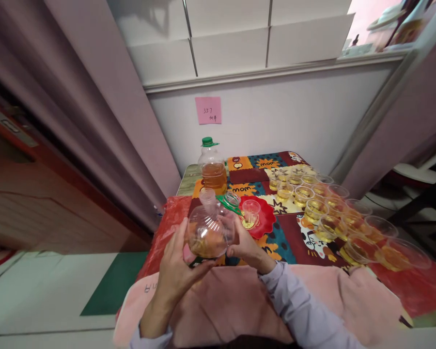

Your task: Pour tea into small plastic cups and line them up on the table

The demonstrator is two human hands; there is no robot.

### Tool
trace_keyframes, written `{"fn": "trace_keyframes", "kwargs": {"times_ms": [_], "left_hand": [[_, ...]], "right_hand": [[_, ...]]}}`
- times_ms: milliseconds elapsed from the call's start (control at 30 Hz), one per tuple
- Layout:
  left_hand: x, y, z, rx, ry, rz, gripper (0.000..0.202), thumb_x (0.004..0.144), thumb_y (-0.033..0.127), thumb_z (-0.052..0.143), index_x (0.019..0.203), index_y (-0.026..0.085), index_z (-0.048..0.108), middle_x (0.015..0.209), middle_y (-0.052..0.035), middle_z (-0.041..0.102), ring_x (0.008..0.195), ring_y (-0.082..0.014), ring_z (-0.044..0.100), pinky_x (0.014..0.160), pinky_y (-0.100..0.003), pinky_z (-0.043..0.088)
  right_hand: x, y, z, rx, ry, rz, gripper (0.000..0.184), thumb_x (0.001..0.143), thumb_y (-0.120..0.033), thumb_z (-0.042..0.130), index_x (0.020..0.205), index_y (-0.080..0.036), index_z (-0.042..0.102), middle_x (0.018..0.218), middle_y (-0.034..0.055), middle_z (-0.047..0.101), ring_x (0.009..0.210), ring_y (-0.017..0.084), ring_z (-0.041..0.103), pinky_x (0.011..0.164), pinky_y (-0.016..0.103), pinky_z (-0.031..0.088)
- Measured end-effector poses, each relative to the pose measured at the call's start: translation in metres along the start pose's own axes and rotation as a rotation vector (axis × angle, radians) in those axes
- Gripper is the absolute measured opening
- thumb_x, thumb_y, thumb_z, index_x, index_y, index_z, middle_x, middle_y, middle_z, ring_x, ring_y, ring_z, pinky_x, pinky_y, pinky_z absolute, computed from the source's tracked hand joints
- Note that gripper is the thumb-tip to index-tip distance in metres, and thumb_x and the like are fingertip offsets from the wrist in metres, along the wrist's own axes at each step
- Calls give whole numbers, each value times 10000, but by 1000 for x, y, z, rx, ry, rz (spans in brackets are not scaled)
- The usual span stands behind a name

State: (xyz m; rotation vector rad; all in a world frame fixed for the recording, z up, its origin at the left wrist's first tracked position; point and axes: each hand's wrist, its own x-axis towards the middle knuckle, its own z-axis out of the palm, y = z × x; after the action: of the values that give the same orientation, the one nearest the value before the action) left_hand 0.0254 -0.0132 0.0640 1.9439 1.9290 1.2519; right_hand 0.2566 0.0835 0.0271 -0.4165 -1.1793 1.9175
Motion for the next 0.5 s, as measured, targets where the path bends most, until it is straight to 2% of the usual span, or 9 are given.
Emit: {"fn": "trace_keyframes", "kwargs": {"times_ms": [167, 300, 333, 400, 467, 500], "left_hand": [[7, 11, 4, 44, -65, 15, 1306, 740, 883, 944, 1791, 237, 515, 1794, -249, 593, 1644, -521, 580, 1324, -702, 496], [4, 9, -5, -18, -85, 104, 1358, 709, 948, 920, 1794, 243, 510, 1802, -247, 584, 1651, -513, 573, 1342, -701, 477], [2, 7, -8, -47, -53, 119, 1309, 728, 956, 901, 1771, 250, 543, 1798, -238, 591, 1658, -504, 567, 1356, -694, 460], [-5, 3, -13, -106, 86, 76, 1092, 841, 916, 845, 1689, 261, 636, 1774, -212, 622, 1671, -474, 557, 1390, -667, 419], [-13, -2, -12, -212, 276, -101, 835, 977, 814, 770, 1598, 261, 704, 1712, -186, 679, 1633, -430, 602, 1396, -638, 414], [-17, -6, -9, -309, 368, -238, 731, 1030, 764, 727, 1557, 257, 722, 1661, -174, 717, 1586, -403, 649, 1379, -626, 441]], "right_hand": [[10, 2, -16, 50, -13, 3, 1582, 390, -604, 1229, 1754, -431, 445, 1889, 176, 392, 1710, 468, 481, 1094, 554, 700], [9, 10, -25, 62, 0, -8, 1614, 418, -551, 1236, 1796, -427, 405, 1804, 182, 508, 1687, 464, 508, 1018, 499, 733], [8, 12, -26, 61, 4, -8, 1607, 439, -545, 1234, 1804, -419, 396, 1786, 184, 528, 1670, 463, 530, 998, 481, 738], [7, 15, -29, 68, 16, -11, 1591, 470, -546, 1226, 1813, -404, 386, 1776, 189, 536, 1630, 464, 578, 958, 460, 744], [6, 18, -31, 82, 26, -11, 1586, 476, -534, 1225, 1813, -399, 384, 1782, 189, 530, 1613, 462, 599, 952, 464, 746], [6, 18, -32, 93, 28, -8, 1585, 474, -516, 1227, 1812, -400, 383, 1786, 185, 528, 1614, 457, 602, 967, 469, 745]]}}
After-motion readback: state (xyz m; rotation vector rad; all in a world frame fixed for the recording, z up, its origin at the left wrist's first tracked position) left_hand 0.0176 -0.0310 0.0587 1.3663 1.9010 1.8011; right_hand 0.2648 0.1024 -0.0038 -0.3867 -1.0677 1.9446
